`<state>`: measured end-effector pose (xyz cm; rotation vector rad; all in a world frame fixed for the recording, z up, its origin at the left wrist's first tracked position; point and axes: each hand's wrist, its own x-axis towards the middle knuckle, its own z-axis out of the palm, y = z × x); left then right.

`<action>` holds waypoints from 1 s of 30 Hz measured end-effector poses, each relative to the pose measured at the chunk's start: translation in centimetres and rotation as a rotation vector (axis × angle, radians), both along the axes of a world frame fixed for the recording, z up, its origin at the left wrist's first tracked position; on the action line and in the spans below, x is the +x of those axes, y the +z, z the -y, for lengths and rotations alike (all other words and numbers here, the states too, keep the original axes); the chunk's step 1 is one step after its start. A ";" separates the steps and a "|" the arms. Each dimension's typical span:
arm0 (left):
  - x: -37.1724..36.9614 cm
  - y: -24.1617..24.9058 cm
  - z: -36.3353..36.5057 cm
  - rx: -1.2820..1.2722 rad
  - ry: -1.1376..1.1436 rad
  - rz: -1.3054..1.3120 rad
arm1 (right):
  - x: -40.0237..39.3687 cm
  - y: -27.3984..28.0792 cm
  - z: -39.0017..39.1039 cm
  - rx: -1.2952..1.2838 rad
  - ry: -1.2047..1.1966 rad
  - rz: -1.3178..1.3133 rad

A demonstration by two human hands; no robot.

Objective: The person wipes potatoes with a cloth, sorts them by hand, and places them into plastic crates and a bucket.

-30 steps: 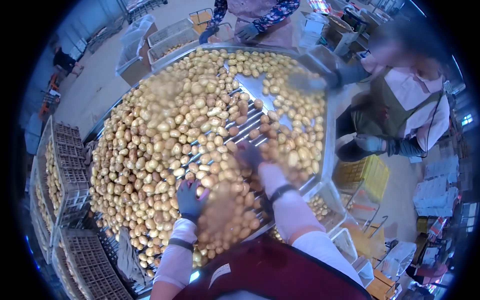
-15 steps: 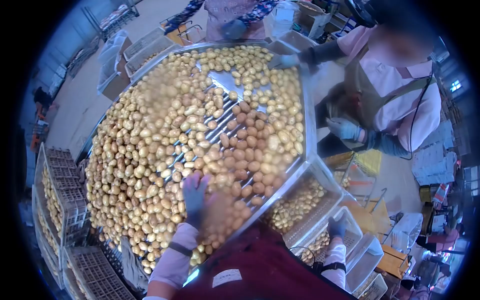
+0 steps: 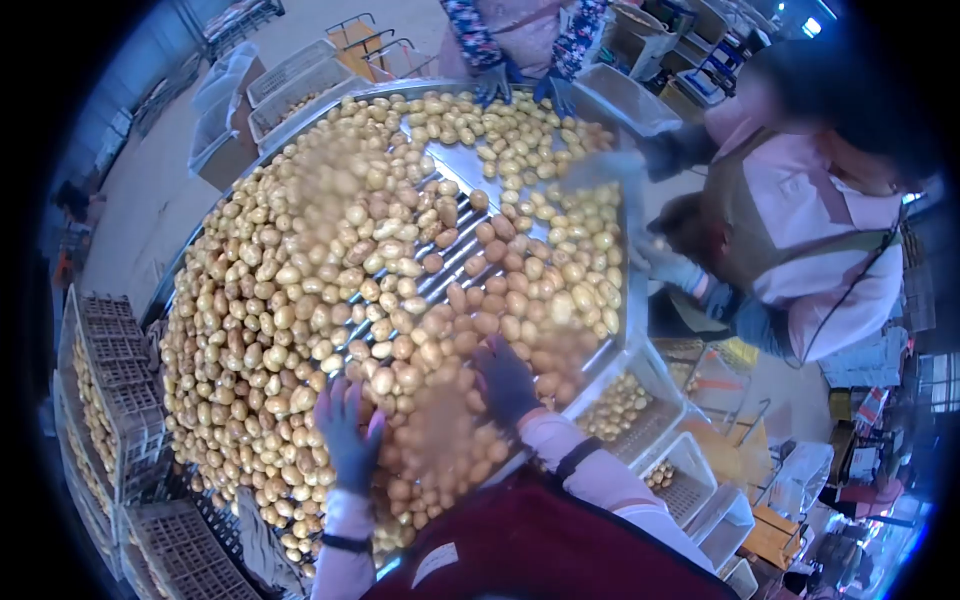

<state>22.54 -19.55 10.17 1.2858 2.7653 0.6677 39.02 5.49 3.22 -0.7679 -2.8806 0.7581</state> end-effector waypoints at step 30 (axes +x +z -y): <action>1.7 -5.6 -3.7 0.047 -0.219 0.013 | 4.6 3.1 -4.5 -0.656 -0.492 -0.484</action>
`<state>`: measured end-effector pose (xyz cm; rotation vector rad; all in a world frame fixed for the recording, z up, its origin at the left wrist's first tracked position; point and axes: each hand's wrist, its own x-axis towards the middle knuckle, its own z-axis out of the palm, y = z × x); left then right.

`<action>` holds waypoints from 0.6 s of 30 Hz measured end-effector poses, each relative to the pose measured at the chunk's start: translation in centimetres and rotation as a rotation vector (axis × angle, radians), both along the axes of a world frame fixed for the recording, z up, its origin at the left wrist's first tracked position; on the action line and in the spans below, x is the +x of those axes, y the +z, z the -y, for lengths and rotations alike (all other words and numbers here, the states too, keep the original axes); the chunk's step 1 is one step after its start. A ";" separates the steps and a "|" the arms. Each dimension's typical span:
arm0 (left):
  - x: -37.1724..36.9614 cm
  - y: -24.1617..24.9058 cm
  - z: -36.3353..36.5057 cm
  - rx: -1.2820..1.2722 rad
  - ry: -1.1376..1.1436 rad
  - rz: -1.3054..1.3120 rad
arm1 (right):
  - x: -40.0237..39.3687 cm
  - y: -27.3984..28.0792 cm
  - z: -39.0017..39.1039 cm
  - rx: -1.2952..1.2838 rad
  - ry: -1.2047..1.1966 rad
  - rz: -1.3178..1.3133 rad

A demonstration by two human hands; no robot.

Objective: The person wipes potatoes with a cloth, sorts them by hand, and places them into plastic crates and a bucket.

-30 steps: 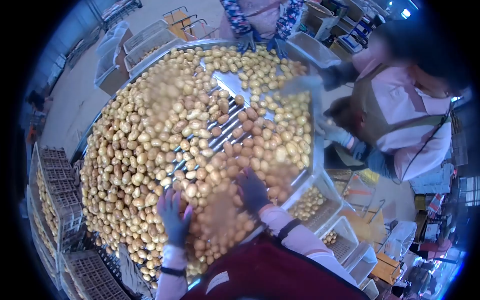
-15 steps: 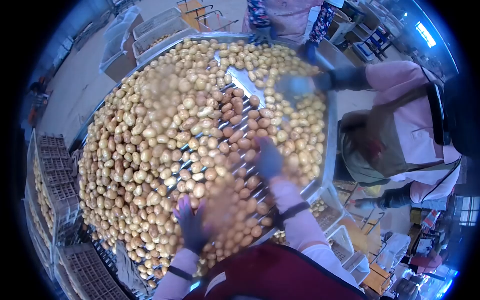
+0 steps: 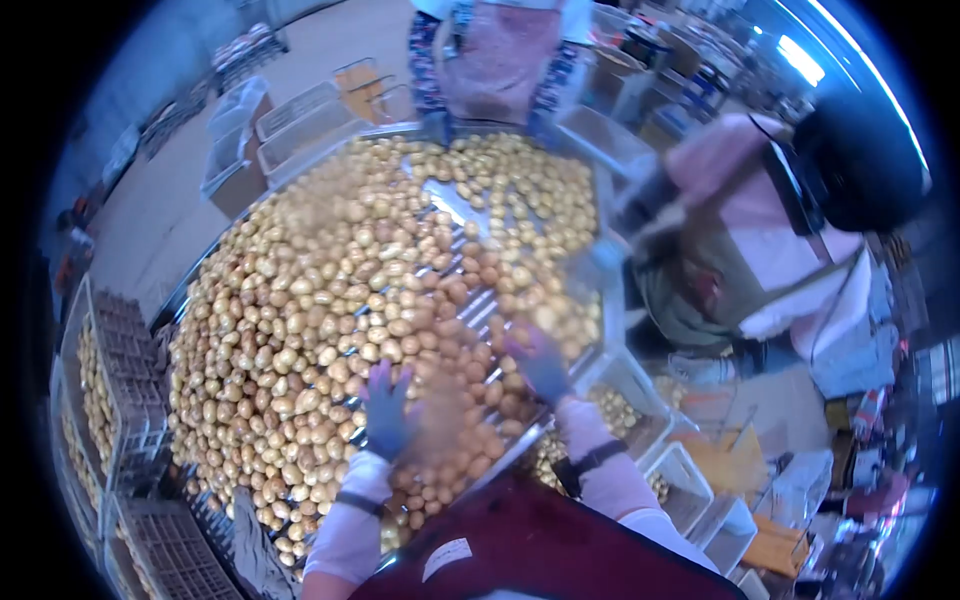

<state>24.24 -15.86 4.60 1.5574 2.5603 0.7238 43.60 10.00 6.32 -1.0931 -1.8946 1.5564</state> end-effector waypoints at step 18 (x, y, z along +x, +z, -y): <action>3.2 0.1 13.0 -0.042 -0.104 -0.150 | 32.7 -5.1 13.0 -0.005 -0.636 0.094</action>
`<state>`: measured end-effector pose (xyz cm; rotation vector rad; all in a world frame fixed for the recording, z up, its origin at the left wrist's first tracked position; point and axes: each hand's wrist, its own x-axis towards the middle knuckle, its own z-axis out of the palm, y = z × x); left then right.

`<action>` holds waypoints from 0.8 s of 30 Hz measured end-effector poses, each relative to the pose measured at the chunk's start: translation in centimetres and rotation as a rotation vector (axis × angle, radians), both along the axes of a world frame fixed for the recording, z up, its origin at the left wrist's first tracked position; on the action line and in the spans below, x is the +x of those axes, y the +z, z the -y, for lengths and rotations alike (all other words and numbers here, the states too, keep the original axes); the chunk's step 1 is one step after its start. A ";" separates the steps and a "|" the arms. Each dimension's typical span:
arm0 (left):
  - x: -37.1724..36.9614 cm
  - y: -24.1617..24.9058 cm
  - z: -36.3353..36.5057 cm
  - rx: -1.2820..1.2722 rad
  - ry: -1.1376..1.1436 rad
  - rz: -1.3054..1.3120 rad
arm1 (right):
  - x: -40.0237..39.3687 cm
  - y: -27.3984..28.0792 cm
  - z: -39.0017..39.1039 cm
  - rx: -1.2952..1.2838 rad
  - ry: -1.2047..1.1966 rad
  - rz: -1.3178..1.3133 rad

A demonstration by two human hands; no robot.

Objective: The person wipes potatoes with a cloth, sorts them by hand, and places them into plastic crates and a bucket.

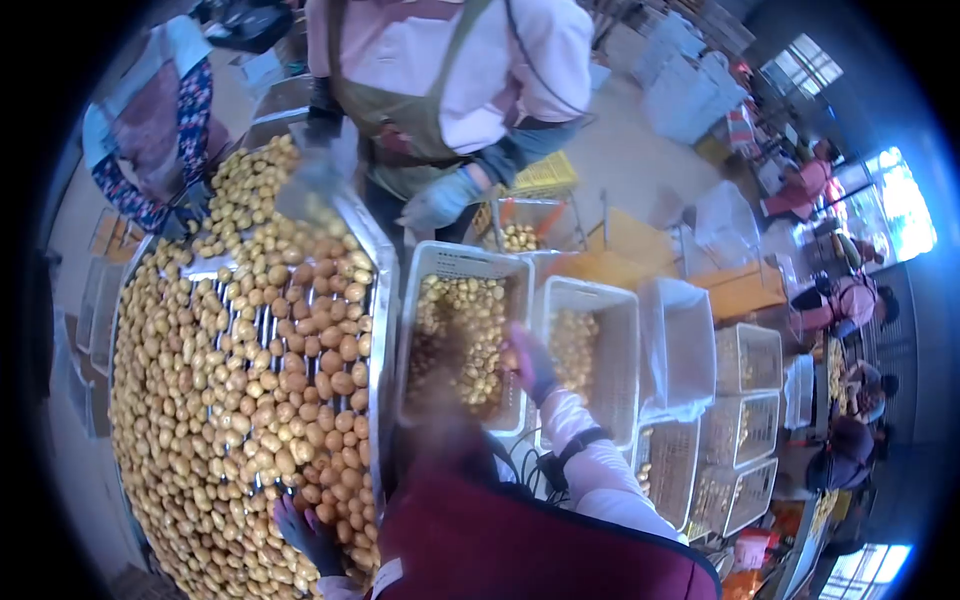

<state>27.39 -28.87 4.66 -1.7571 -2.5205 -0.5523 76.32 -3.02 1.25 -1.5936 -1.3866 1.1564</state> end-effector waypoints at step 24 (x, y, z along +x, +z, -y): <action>0.7 1.5 -1.7 0.249 0.243 0.220 | 12.8 -4.8 -9.5 -0.225 -0.761 -0.835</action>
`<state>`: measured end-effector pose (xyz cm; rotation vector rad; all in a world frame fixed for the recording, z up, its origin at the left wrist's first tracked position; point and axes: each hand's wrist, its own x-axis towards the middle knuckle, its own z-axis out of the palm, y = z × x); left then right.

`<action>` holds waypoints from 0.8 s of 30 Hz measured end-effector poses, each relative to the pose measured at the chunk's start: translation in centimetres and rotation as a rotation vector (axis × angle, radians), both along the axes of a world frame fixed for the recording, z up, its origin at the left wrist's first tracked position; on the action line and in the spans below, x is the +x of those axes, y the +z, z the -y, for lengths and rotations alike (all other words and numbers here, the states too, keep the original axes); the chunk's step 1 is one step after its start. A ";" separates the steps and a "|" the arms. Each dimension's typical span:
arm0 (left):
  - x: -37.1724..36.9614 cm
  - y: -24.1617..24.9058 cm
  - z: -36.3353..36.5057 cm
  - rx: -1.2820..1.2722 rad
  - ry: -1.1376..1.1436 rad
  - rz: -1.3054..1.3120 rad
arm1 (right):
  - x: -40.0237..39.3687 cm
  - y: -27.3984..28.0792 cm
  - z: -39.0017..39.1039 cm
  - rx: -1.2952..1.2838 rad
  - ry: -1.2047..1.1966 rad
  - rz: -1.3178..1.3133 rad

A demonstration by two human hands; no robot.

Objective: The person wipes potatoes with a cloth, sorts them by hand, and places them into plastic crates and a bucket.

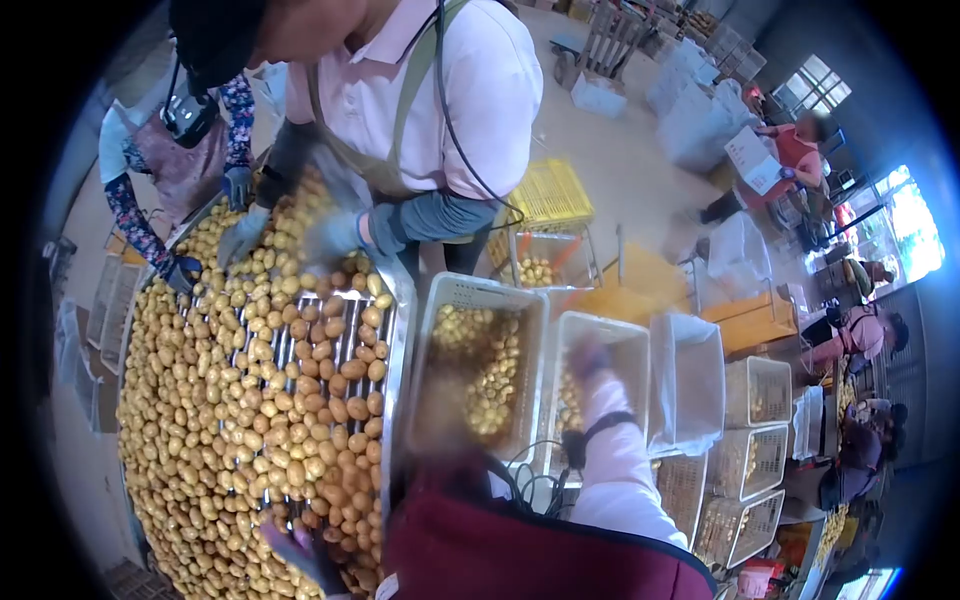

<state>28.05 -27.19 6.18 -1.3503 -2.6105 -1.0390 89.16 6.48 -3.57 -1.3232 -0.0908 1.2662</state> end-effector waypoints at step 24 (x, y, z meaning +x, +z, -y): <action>2.8 -1.9 8.6 -0.323 0.363 -0.094 | -51.3 6.9 5.3 1.692 1.912 1.073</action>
